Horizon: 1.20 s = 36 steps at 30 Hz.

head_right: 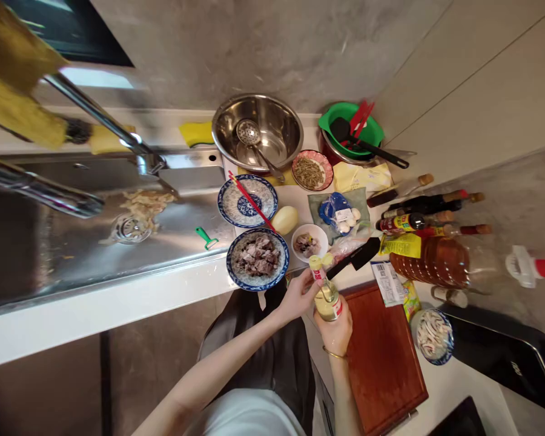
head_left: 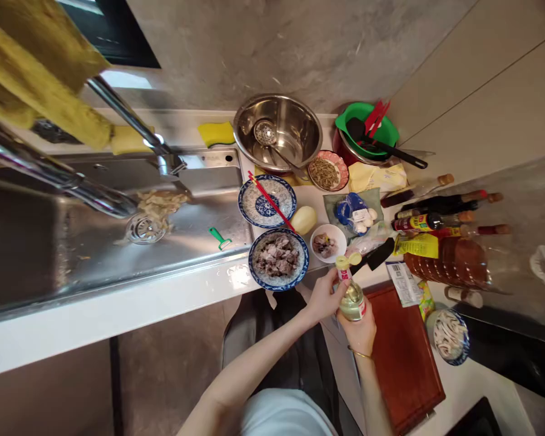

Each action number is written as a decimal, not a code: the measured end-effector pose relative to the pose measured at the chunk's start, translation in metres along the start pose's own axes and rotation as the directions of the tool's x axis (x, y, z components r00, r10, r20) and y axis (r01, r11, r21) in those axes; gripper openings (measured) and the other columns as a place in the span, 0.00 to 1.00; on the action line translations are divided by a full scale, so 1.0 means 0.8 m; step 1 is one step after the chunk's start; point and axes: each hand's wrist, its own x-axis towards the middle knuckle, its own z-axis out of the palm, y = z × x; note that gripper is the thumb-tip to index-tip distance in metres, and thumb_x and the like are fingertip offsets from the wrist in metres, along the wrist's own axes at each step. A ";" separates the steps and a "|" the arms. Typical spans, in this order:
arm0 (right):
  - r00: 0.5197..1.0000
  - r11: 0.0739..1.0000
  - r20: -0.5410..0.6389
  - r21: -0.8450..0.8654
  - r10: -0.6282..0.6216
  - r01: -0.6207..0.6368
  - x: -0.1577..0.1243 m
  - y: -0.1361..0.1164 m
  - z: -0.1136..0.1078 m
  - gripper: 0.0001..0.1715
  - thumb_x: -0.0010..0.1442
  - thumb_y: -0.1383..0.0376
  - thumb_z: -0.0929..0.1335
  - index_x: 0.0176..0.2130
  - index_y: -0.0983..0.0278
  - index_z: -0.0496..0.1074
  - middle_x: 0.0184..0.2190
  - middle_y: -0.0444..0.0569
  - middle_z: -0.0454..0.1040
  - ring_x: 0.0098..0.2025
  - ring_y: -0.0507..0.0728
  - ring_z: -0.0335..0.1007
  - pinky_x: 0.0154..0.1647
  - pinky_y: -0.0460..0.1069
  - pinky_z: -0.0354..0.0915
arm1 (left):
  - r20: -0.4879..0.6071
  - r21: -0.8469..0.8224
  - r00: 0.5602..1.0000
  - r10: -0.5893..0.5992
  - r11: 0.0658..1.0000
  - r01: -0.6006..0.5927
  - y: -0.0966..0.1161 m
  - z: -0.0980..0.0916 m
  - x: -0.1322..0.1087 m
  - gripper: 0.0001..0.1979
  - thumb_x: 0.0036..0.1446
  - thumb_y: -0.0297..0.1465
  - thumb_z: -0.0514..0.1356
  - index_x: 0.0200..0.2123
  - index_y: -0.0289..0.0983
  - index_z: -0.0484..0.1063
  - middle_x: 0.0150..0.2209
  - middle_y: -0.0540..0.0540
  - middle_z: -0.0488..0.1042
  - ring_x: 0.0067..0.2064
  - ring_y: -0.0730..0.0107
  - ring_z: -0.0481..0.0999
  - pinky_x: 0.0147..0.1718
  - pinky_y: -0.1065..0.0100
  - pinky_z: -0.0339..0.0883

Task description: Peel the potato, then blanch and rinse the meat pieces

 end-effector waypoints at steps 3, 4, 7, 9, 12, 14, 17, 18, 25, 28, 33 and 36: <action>1.000 0.999 -0.002 -0.039 0.020 -0.020 0.007 0.015 -0.004 0.37 0.43 0.54 0.71 0.51 0.66 0.65 0.43 0.60 0.74 0.42 0.66 0.72 0.39 0.55 0.66 | 0.031 -0.054 0.999 -0.022 0.998 0.024 -0.012 0.012 0.011 0.15 0.61 0.39 0.53 0.43 0.34 0.67 0.40 0.43 0.75 0.43 0.64 0.75 0.42 0.67 0.68; 1.000 0.998 -0.001 -0.051 0.022 -0.022 0.009 0.019 -0.004 0.37 0.43 0.54 0.71 0.51 0.67 0.65 0.43 0.60 0.74 0.43 0.66 0.72 0.40 0.55 0.66 | 0.035 -0.064 0.999 -0.035 0.997 0.037 -0.016 0.016 0.015 0.15 0.61 0.39 0.53 0.43 0.34 0.67 0.40 0.42 0.75 0.43 0.64 0.75 0.42 0.67 0.68; 1.000 0.997 -0.002 -0.072 0.002 -0.002 0.016 0.032 -0.005 0.36 0.44 0.55 0.70 0.50 0.67 0.64 0.44 0.61 0.74 0.44 0.66 0.71 0.42 0.56 0.65 | 0.044 -0.095 0.997 -0.061 0.993 0.065 -0.026 0.026 0.022 0.16 0.61 0.40 0.53 0.44 0.34 0.67 0.41 0.42 0.75 0.44 0.64 0.74 0.43 0.66 0.68; 1.000 0.996 0.003 -0.087 -0.017 0.017 0.020 0.039 -0.005 0.36 0.44 0.55 0.70 0.51 0.67 0.64 0.44 0.60 0.74 0.44 0.66 0.71 0.43 0.56 0.65 | 0.047 -0.121 0.997 -0.067 0.990 0.072 -0.033 0.031 0.026 0.17 0.61 0.41 0.53 0.46 0.34 0.66 0.42 0.42 0.75 0.45 0.64 0.74 0.45 0.66 0.68; 0.999 0.992 0.005 -0.120 -0.049 0.049 0.027 0.046 -0.005 0.35 0.45 0.55 0.70 0.50 0.66 0.65 0.43 0.59 0.74 0.43 0.66 0.71 0.42 0.56 0.65 | 0.043 -0.133 0.996 -0.079 0.988 0.084 -0.042 0.035 0.030 0.18 0.61 0.42 0.53 0.47 0.34 0.66 0.43 0.41 0.75 0.45 0.63 0.74 0.46 0.64 0.67; 0.997 0.987 0.000 -0.143 -0.073 0.073 0.030 0.049 -0.006 0.34 0.45 0.54 0.70 0.50 0.66 0.65 0.42 0.58 0.75 0.42 0.65 0.71 0.42 0.56 0.65 | 0.036 -0.128 0.996 -0.084 0.988 0.088 -0.048 0.037 0.033 0.19 0.61 0.42 0.53 0.48 0.34 0.67 0.43 0.41 0.75 0.44 0.63 0.74 0.46 0.63 0.67; 0.995 0.981 0.004 -0.170 -0.099 0.098 0.034 0.051 -0.007 0.34 0.47 0.53 0.70 0.50 0.66 0.65 0.42 0.58 0.75 0.41 0.65 0.71 0.41 0.55 0.65 | 0.021 -0.131 0.996 -0.089 0.987 0.091 -0.055 0.039 0.036 0.20 0.60 0.43 0.53 0.48 0.34 0.67 0.43 0.41 0.75 0.45 0.63 0.74 0.47 0.63 0.67; 0.995 0.979 0.005 -0.176 -0.104 0.104 0.036 0.052 -0.007 0.34 0.47 0.52 0.70 0.50 0.66 0.65 0.42 0.58 0.75 0.41 0.65 0.71 0.41 0.55 0.65 | 0.017 -0.135 0.996 -0.092 0.986 0.094 -0.057 0.040 0.037 0.20 0.60 0.43 0.53 0.48 0.34 0.67 0.44 0.41 0.75 0.45 0.63 0.74 0.47 0.63 0.67; 0.993 0.968 0.018 -0.221 -0.118 0.119 0.042 0.055 -0.010 0.35 0.47 0.51 0.70 0.50 0.66 0.65 0.41 0.58 0.75 0.40 0.65 0.71 0.41 0.55 0.65 | 0.013 -0.178 0.995 -0.095 0.979 0.096 -0.061 0.042 0.041 0.20 0.60 0.43 0.53 0.46 0.34 0.67 0.42 0.41 0.74 0.45 0.63 0.74 0.46 0.63 0.67; 0.993 0.964 0.029 -0.241 -0.111 0.115 0.045 0.055 -0.011 0.35 0.46 0.52 0.70 0.50 0.66 0.66 0.41 0.57 0.75 0.40 0.65 0.71 0.40 0.55 0.65 | 0.016 -0.206 0.995 -0.103 0.973 0.105 -0.061 0.042 0.042 0.19 0.60 0.43 0.53 0.46 0.33 0.66 0.41 0.41 0.74 0.44 0.63 0.74 0.45 0.63 0.68; 0.992 0.956 0.029 -0.262 -0.126 0.129 0.048 0.056 -0.012 0.34 0.47 0.52 0.69 0.50 0.67 0.66 0.41 0.58 0.75 0.40 0.65 0.71 0.40 0.55 0.65 | 0.015 -0.212 0.992 -0.123 0.969 0.123 -0.062 0.042 0.044 0.19 0.60 0.44 0.54 0.45 0.34 0.66 0.40 0.42 0.75 0.44 0.62 0.74 0.44 0.63 0.68; 0.989 0.952 0.024 -0.267 -0.148 0.149 0.050 0.056 -0.013 0.34 0.47 0.52 0.69 0.50 0.67 0.66 0.41 0.58 0.75 0.40 0.65 0.71 0.40 0.55 0.65 | 0.010 -0.225 0.993 -0.116 0.967 0.116 -0.061 0.042 0.046 0.19 0.59 0.44 0.54 0.44 0.34 0.66 0.41 0.42 0.75 0.44 0.63 0.74 0.44 0.63 0.68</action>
